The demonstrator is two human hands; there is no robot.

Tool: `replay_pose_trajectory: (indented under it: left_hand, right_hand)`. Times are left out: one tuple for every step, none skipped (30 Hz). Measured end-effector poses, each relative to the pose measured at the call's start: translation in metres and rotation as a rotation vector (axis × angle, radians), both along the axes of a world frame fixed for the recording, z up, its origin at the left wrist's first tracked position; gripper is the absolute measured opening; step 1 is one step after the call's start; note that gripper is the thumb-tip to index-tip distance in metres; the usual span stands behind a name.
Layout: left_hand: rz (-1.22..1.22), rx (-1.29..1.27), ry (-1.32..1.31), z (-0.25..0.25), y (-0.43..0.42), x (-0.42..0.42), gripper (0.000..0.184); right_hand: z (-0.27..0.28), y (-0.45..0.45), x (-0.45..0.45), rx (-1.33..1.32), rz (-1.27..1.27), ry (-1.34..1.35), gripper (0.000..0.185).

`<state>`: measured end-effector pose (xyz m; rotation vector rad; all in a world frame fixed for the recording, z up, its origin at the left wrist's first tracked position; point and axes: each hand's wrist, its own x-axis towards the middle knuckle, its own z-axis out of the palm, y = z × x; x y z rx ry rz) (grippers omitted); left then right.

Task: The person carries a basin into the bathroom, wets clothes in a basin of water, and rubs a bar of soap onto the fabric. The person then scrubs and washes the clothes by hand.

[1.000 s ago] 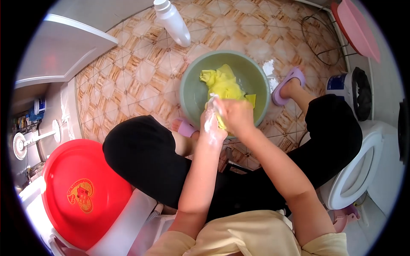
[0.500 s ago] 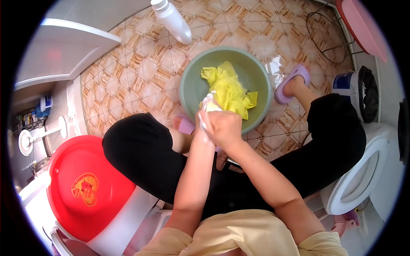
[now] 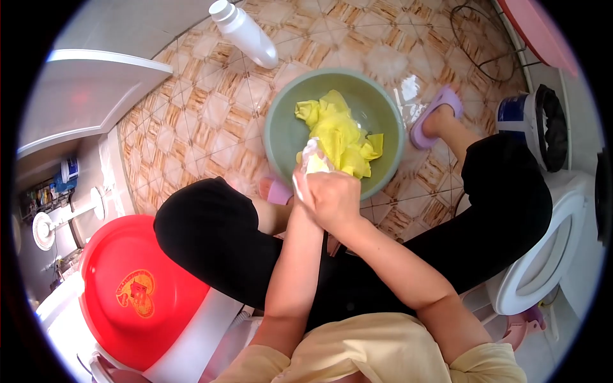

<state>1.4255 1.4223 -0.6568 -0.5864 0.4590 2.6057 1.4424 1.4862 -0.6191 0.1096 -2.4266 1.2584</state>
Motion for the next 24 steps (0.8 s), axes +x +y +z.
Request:
replay_pose_trajectory:
  left_hand:
    - [0.002, 0.0, -0.001, 0.001, 0.001, -0.001, 0.023]
    - [0.002, -0.08, -0.057, 0.002, 0.005, -0.005, 0.025]
    - [-0.001, -0.162, -0.116, 0.004, 0.01, -0.007, 0.026]
    - [-0.005, -0.246, -0.185, 0.006, 0.012, -0.005, 0.027]
    - [-0.011, -0.329, -0.249, 0.008, 0.013, -0.004, 0.029]
    - [-0.01, -0.253, -0.145, -0.014, -0.001, 0.001, 0.032]
    - [-0.04, -0.046, 0.047, -0.028, -0.01, 0.0, 0.031]
    - [-0.063, 0.157, 0.233, -0.034, -0.015, 0.002, 0.03]
    - [-0.059, 0.205, 0.135, -0.022, -0.009, -0.001, 0.032]
    - [-0.055, 0.203, 0.142, -0.01, 0.0, -0.006, 0.032]
    - [-0.025, -0.07, -0.053, 0.002, 0.009, -0.007, 0.032]
    - [0.003, -0.345, -0.254, 0.01, 0.013, -0.005, 0.032]
    - [0.028, -0.34, -0.238, 0.014, 0.013, -0.005, 0.031]
    - [0.026, -0.34, -0.234, 0.01, 0.008, -0.004, 0.031]
    - [-0.01, -0.2, -0.063, -0.004, -0.003, -0.002, 0.03]
    - [-0.043, -0.063, 0.104, -0.023, -0.017, 0.003, 0.029]
    - [-0.116, 0.297, 0.201, -0.07, -0.033, 0.003, 0.03]
    - [-0.115, 0.294, 0.205, -0.049, -0.023, 0.001, 0.03]
    - [-0.052, -0.036, -0.028, -0.01, -0.001, -0.004, 0.029]
    - [0.012, -0.367, -0.266, 0.015, 0.012, -0.004, 0.029]
    - [0.027, -0.362, -0.244, 0.02, 0.014, -0.002, 0.029]
    - [0.02, -0.361, -0.244, 0.018, 0.011, -0.002, 0.029]
    - [-0.027, -0.116, -0.09, 0.009, 0.004, -0.003, 0.03]
    - [-0.068, 0.125, 0.06, -0.006, -0.006, 0.0, 0.031]
  right_hand:
    - [-0.003, 0.002, -0.003, -0.04, 0.01, 0.013, 0.042]
    - [-0.012, 0.012, -0.014, -0.04, 0.011, 0.015, 0.042]
    - [-0.023, 0.026, -0.026, -0.009, -0.095, -0.267, 0.037]
    - [-0.027, 0.032, -0.029, 0.021, -0.201, -0.56, 0.033]
    - [-0.023, 0.03, -0.024, 0.002, -0.215, -0.505, 0.032]
    - [-0.008, 0.021, -0.019, 0.003, -0.222, -0.502, 0.032]
    - [0.011, 0.006, -0.01, 0.036, -0.1, -0.242, 0.036]
    - [0.021, -0.003, -0.004, 0.065, 0.029, 0.011, 0.04]
    - [-0.003, 0.002, -0.001, -0.013, 0.044, -0.043, 0.04]
    - [-0.016, 0.013, -0.012, -0.015, 0.048, -0.036, 0.04]
    - [-0.027, 0.025, -0.024, -0.032, -0.066, -0.232, 0.036]
    - [-0.028, 0.029, -0.029, -0.05, -0.182, -0.433, 0.032]
    - [-0.024, 0.027, -0.025, 0.002, -0.19, -0.401, 0.033]
    - [-0.015, 0.019, -0.017, 0.002, -0.193, -0.397, 0.033]
    - [-0.004, 0.006, -0.006, 0.012, -0.104, -0.227, 0.036]
    - [0.002, -0.001, 0.001, 0.021, -0.011, -0.061, 0.04]
    - [-0.003, 0.001, 0.003, 0.006, -0.002, -0.088, 0.041]
    - [-0.011, 0.009, -0.005, 0.004, 0.0, -0.084, 0.041]
    - [-0.022, 0.021, -0.017, -0.021, -0.1, -0.273, 0.036]
    - [-0.028, 0.028, -0.022, -0.047, -0.202, -0.468, 0.033]
    - [-0.024, 0.029, -0.022, -0.008, -0.2, -0.532, 0.033]
    - [-0.011, 0.024, -0.015, -0.008, -0.206, -0.533, 0.033]
    - [0.008, 0.013, -0.004, 0.007, -0.081, -0.278, 0.035]
    - [0.017, 0.007, 0.003, 0.021, 0.05, -0.026, 0.037]
